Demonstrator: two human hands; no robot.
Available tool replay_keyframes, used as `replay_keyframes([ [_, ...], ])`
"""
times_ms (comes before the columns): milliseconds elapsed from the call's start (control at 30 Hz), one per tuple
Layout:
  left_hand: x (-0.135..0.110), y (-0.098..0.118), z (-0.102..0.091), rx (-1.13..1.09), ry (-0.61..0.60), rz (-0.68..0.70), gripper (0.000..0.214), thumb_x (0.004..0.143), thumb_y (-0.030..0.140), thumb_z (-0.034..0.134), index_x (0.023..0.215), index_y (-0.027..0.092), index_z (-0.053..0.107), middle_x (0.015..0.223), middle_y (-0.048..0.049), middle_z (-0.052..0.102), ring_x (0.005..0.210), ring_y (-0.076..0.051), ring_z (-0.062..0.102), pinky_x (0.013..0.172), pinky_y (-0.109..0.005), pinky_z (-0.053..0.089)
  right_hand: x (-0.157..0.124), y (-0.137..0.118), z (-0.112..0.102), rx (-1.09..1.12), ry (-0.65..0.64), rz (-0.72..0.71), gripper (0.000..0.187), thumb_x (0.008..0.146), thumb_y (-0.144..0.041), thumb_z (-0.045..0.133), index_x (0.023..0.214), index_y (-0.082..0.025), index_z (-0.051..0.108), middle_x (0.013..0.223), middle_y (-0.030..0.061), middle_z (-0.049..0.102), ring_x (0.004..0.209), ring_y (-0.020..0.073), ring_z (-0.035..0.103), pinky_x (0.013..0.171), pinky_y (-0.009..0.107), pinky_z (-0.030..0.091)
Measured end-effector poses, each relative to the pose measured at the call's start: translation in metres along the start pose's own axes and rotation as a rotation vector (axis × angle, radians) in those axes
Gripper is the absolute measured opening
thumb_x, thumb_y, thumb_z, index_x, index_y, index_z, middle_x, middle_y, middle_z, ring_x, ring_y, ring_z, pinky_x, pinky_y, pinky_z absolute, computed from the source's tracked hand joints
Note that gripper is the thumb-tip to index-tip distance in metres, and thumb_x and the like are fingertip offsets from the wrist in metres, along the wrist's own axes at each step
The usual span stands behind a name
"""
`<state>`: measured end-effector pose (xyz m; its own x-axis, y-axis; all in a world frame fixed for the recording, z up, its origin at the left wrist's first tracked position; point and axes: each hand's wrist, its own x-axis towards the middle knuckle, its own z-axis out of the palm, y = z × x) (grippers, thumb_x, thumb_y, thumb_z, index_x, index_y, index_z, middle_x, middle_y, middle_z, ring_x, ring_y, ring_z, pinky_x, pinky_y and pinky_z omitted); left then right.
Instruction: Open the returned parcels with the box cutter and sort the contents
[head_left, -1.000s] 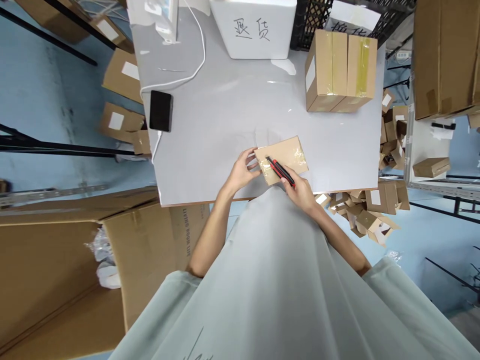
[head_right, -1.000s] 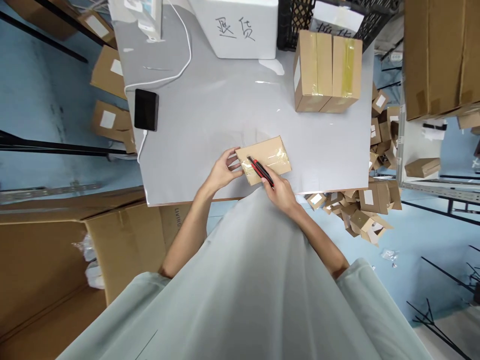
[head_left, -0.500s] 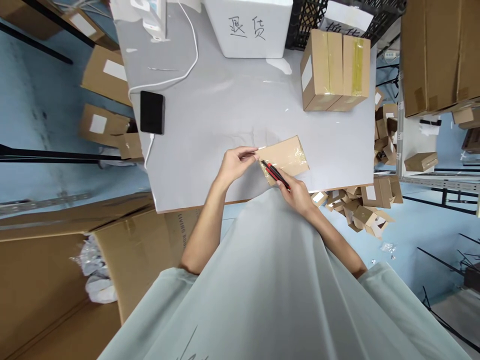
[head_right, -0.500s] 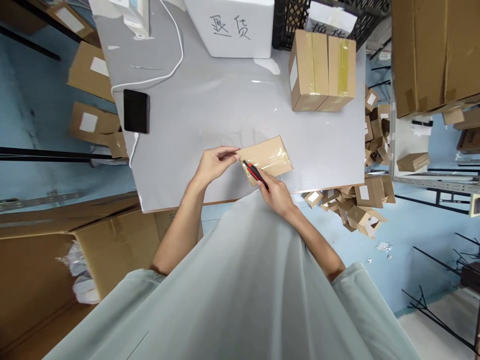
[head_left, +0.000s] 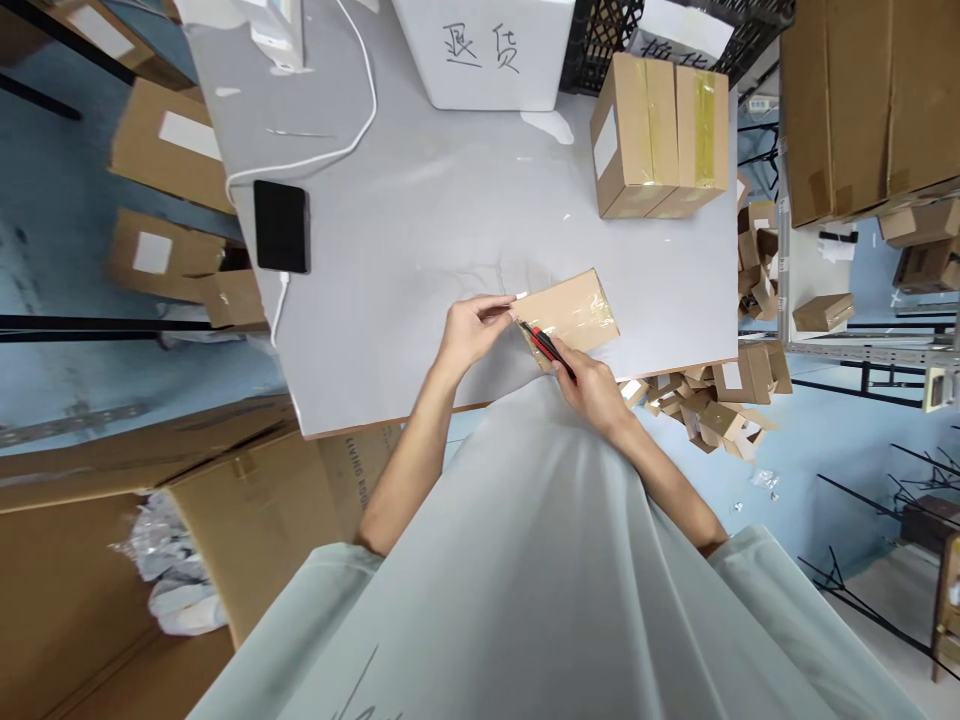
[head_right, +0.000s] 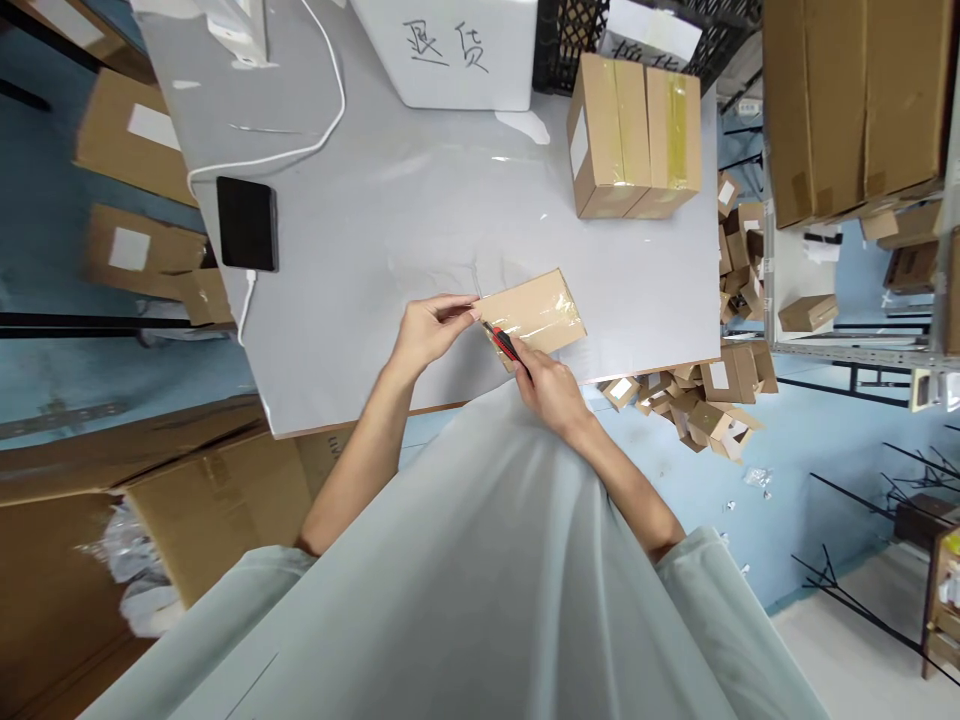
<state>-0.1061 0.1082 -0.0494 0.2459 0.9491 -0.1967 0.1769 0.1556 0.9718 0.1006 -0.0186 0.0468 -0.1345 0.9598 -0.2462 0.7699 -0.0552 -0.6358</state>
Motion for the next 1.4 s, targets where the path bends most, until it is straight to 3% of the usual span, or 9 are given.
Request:
replay_keyframes([
  [200, -0.004, 0.005, 0.008, 0.052, 0.059, -0.01, 0.034, 0.089, 0.04, 0.082, 0.115, 0.02, 0.088, 0.124, -0.0109, 0.085, 0.11, -0.027, 0.082, 0.106, -0.044, 0.067, 0.007, -0.059, -0.005, -0.485, -0.263, 0.239, 0.067, 0.114, -0.015, 0.037, 0.18, -0.018, 0.03, 0.14, 0.0217, 0.074, 0.111, 0.0295, 0.081, 0.098, 0.04, 0.067],
  [367, -0.011, 0.01, 0.015, 0.087, 0.085, -0.017, 0.031, 0.091, 0.032, 0.077, 0.117, 0.02, 0.088, 0.124, -0.0101, 0.084, 0.11, -0.026, 0.081, 0.108, -0.044, 0.066, 0.008, -0.09, -0.005, -0.548, -0.316, 0.291, 0.071, 0.109, -0.005, 0.032, 0.179, -0.014, 0.028, 0.136, 0.0252, 0.072, 0.105, 0.0264, 0.083, 0.092, 0.035, 0.067],
  [533, -0.016, 0.008, 0.022, 0.085, 0.119, -0.021, 0.03, 0.094, 0.032, 0.074, 0.118, 0.022, 0.088, 0.127, -0.0081, 0.084, 0.12, -0.028, 0.079, 0.113, -0.048, 0.063, 0.006, -0.082, -0.007, -0.506, -0.271, 0.288, 0.067, 0.11, -0.007, 0.034, 0.176, -0.013, 0.035, 0.129, 0.0251, 0.076, 0.104, 0.0287, 0.083, 0.094, 0.038, 0.067],
  [733, -0.01, 0.008, 0.022, 0.111, 0.114, -0.032, 0.027, 0.092, 0.031, 0.076, 0.113, 0.021, 0.088, 0.122, -0.0082, 0.085, 0.115, -0.029, 0.08, 0.111, -0.046, 0.064, 0.003, -0.078, -0.009, -0.497, -0.277, 0.276, 0.065, 0.11, -0.007, 0.034, 0.175, -0.011, 0.038, 0.129, 0.0262, 0.077, 0.106, 0.0325, 0.082, 0.094, 0.041, 0.066],
  [967, -0.021, 0.009, 0.028, 0.075, 0.131, -0.031, 0.027, 0.092, 0.03, 0.074, 0.113, 0.019, 0.088, 0.122, -0.0102, 0.085, 0.115, -0.027, 0.081, 0.112, -0.047, 0.063, -0.02, -0.088, -0.011, -0.509, -0.318, 0.318, 0.07, 0.107, -0.003, 0.038, 0.176, -0.012, 0.035, 0.128, 0.0254, 0.077, 0.1, 0.0284, 0.084, 0.088, 0.036, 0.066],
  [1233, -0.024, 0.006, 0.031, 0.083, 0.156, -0.026, 0.033, 0.096, 0.042, 0.074, 0.117, 0.02, 0.086, 0.127, -0.0111, 0.083, 0.118, -0.028, 0.079, 0.114, -0.048, 0.062, -0.051, -0.069, -0.005, -0.517, -0.395, 0.316, 0.067, 0.108, -0.005, 0.043, 0.175, -0.015, 0.04, 0.123, 0.0222, 0.079, 0.095, 0.0268, 0.084, 0.081, 0.034, 0.066],
  [1333, -0.024, 0.006, 0.029, 0.088, 0.163, -0.012, 0.039, 0.099, 0.047, 0.072, 0.122, 0.019, 0.084, 0.131, -0.0131, 0.081, 0.113, -0.027, 0.081, 0.108, -0.045, 0.064, -0.065, -0.059, -0.014, -0.446, -0.335, 0.293, 0.061, 0.113, -0.014, 0.042, 0.173, -0.017, 0.044, 0.121, 0.0187, 0.08, 0.094, 0.0278, 0.083, 0.082, 0.036, 0.065],
  [1400, -0.024, 0.007, 0.028, 0.107, 0.169, -0.009, 0.043, 0.101, 0.053, 0.07, 0.125, 0.02, 0.083, 0.135, -0.0135, 0.08, 0.112, -0.026, 0.081, 0.106, -0.044, 0.064, -0.073, -0.044, -0.024, -0.332, -0.207, 0.276, 0.057, 0.115, -0.023, 0.043, 0.171, -0.02, 0.047, 0.121, 0.0161, 0.082, 0.095, 0.0289, 0.082, 0.084, 0.037, 0.065],
])
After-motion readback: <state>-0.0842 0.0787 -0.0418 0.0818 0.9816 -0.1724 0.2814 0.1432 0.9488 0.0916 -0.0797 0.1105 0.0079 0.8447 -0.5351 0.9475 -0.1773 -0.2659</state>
